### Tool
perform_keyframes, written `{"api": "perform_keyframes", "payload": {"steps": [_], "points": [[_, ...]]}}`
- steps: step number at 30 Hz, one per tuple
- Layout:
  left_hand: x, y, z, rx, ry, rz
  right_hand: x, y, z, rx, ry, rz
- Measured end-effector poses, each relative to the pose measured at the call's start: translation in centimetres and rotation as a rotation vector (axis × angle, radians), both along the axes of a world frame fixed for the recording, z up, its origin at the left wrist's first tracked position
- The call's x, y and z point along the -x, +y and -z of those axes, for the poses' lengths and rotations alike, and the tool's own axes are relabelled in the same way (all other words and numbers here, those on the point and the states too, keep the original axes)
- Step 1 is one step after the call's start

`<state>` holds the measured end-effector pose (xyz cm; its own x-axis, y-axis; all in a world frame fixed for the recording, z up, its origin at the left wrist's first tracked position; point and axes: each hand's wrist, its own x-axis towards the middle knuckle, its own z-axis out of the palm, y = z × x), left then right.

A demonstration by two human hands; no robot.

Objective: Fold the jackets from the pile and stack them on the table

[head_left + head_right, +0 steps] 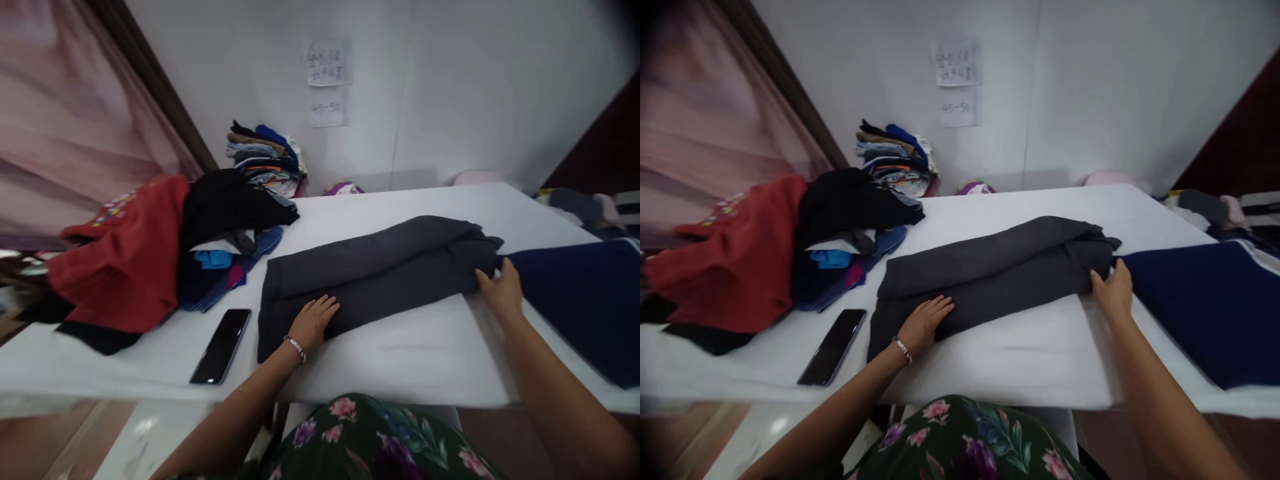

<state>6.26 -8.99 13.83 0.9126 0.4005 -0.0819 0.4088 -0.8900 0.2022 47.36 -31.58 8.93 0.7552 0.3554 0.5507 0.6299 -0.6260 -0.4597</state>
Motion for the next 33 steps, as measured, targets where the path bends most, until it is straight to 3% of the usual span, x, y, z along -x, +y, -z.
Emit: {"api": "perform_keyframes", "payload": {"steps": [4, 7, 10, 13, 17, 21, 23, 26, 29, 33], "points": [[2.0, -0.3, -0.2, -0.012, 0.007, -0.087, 5.0, 2.2, -2.0, 0.009, -0.181, -0.247], [3.1, -0.3, -0.4, -0.020, -0.016, -0.128, 9.8, 5.7, -4.0, 0.087, -0.232, -0.529], [4.2, -0.1, -0.3, -0.030, -0.046, -0.170, 12.9, 9.4, -4.8, 0.163, -0.233, -0.681], [5.9, 0.0, -0.2, -0.047, -0.075, -0.219, 13.8, 12.1, -3.6, 0.330, -0.224, -0.773], [8.8, 0.1, -0.3, -0.040, -0.146, -0.297, 13.5, 13.2, -0.8, 0.500, -0.239, -0.812], [10.7, 1.5, -1.4, 0.055, -0.321, -0.591, 13.2, 12.9, 0.5, 0.499, -0.281, -0.786], [10.4, 2.9, -2.2, 0.080, -0.428, -0.758, 13.3, 12.8, 0.5, 0.490, -0.291, -0.776], [8.3, 5.5, -3.4, 0.065, -0.477, -0.847, 13.4, 12.9, 0.5, 0.479, -0.301, -0.768], [4.9, 8.4, -3.8, 0.095, -0.341, -0.875, 13.5, 12.9, 0.5, 0.468, -0.303, -0.760], [1.3, 11.7, -3.1, 0.192, -0.137, -0.931, 13.5, 12.9, 0.6, 0.460, -0.291, -0.762]]}}
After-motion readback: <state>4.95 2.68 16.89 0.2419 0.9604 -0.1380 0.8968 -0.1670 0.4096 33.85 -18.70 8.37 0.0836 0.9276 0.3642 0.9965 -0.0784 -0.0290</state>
